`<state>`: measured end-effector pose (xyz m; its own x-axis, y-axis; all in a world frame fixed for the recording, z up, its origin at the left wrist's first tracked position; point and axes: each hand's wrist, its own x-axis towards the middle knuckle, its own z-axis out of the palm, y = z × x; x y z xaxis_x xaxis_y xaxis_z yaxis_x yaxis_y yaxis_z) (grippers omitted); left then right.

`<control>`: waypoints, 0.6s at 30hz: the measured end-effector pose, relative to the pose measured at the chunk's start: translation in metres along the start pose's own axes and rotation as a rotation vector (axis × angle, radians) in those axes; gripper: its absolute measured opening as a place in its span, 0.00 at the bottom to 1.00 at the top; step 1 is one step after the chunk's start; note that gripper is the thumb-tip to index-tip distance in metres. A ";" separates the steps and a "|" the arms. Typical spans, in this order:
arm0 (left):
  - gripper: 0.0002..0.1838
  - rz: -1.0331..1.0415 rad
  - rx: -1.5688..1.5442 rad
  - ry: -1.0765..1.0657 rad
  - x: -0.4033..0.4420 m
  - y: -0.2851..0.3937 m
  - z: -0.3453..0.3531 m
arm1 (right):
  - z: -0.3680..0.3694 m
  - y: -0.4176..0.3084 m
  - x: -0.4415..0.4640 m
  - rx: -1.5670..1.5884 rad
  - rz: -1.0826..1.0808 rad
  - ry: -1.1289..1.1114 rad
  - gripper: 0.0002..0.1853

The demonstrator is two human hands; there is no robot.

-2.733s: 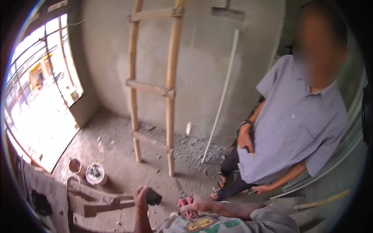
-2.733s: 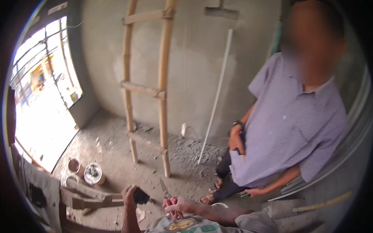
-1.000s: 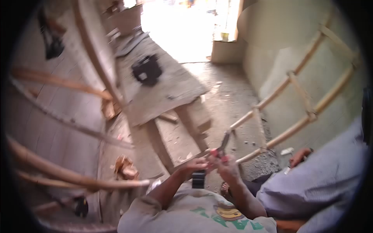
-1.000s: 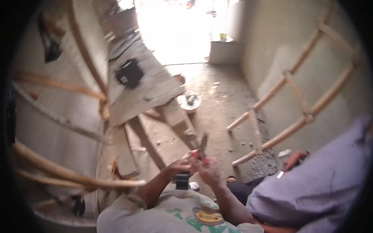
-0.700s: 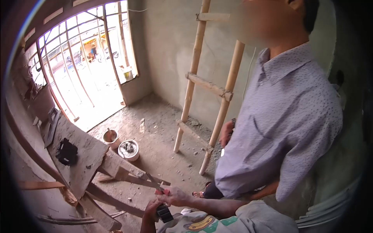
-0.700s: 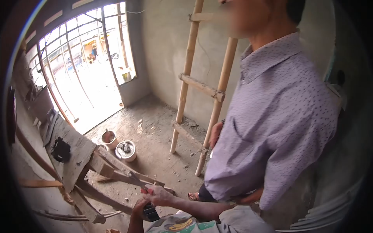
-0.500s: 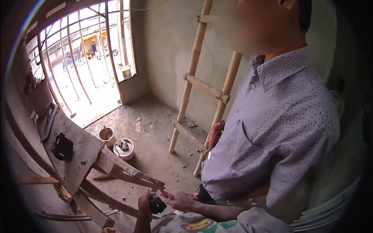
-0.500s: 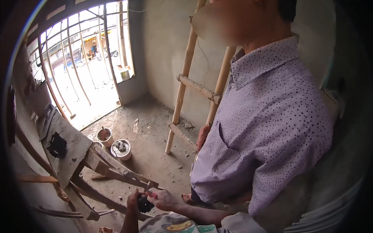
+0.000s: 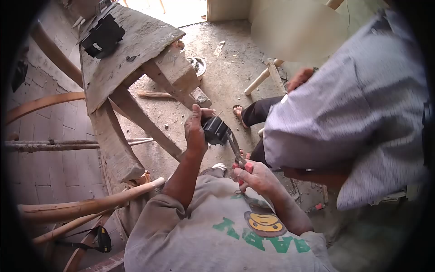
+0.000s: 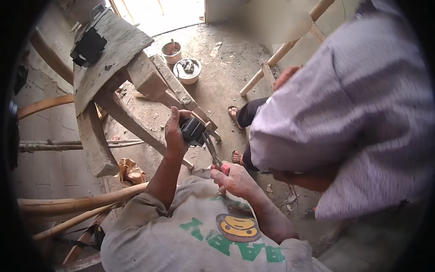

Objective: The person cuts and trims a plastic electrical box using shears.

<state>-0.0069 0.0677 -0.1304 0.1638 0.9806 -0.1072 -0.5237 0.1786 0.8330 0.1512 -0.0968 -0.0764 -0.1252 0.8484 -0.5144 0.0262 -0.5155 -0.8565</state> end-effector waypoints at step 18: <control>0.19 0.317 0.082 -0.058 0.012 0.016 0.025 | -0.022 -0.061 -0.002 -0.064 0.184 -0.207 0.21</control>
<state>0.0076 0.0799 -0.1043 0.0522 0.9798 0.1932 -0.4879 -0.1438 0.8610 0.1714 -0.0641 -0.0240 -0.3122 0.6953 -0.6474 0.1290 -0.6441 -0.7540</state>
